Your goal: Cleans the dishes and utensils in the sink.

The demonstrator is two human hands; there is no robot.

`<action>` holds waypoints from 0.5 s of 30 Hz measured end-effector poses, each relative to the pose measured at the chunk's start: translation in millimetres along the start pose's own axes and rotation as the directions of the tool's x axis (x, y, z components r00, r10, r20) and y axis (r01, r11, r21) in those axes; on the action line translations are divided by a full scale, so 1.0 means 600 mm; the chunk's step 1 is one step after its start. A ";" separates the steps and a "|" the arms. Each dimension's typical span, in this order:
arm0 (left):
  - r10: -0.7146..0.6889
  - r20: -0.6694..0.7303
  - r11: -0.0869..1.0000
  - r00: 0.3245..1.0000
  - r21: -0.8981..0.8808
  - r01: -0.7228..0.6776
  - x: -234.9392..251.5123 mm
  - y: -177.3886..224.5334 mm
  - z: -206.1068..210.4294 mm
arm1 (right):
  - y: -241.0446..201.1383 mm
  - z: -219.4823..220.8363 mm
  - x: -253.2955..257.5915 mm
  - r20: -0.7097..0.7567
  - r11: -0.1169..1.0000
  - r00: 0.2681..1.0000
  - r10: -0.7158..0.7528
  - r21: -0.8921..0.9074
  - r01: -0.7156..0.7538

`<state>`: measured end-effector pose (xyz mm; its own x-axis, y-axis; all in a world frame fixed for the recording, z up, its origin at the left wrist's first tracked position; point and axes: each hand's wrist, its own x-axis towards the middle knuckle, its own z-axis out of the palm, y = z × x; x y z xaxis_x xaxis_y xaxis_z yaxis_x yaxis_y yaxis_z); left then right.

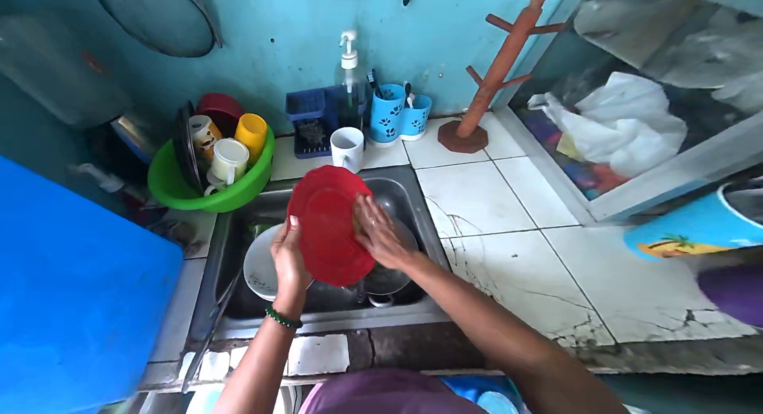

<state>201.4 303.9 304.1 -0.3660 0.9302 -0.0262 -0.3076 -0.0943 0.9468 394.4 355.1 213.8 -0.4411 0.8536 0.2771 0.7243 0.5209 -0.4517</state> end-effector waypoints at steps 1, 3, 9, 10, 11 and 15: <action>-0.028 0.031 0.999 0.999 0.020 0.028 -0.008 -0.004 0.010 | 0.001 0.000 0.022 -0.099 0.998 0.994 0.056 -0.025 -0.059; -0.062 0.101 0.997 0.993 0.046 0.058 -0.021 -0.014 0.031 | -0.036 0.000 0.056 -0.285 0.997 0.956 0.069 0.037 -0.061; 0.063 0.050 0.998 0.997 0.030 -0.064 0.008 -0.015 0.029 | -0.138 0.017 -0.019 -0.147 0.828 0.939 -0.310 0.444 0.343; 0.078 0.002 0.997 0.997 0.021 -0.078 0.016 -0.008 0.017 | -0.119 0.022 -0.038 -0.127 0.838 0.929 -0.347 0.404 0.368; 0.068 -0.022 0.998 0.997 0.007 -0.068 0.021 0.001 0.003 | -0.089 0.024 -0.052 -0.132 0.864 0.927 -0.352 0.335 0.376; -0.106 -0.059 0.991 0.993 -0.092 0.100 0.021 0.010 -0.029 | 0.020 -0.024 -0.048 -0.320 0.924 0.943 -0.086 0.329 0.196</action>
<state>179.6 309.0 303.9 -0.3827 0.9124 -0.1449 -0.4220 -0.0331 0.9060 423.1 336.9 212.6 -0.3086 0.7603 0.5716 0.4085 0.6486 -0.6422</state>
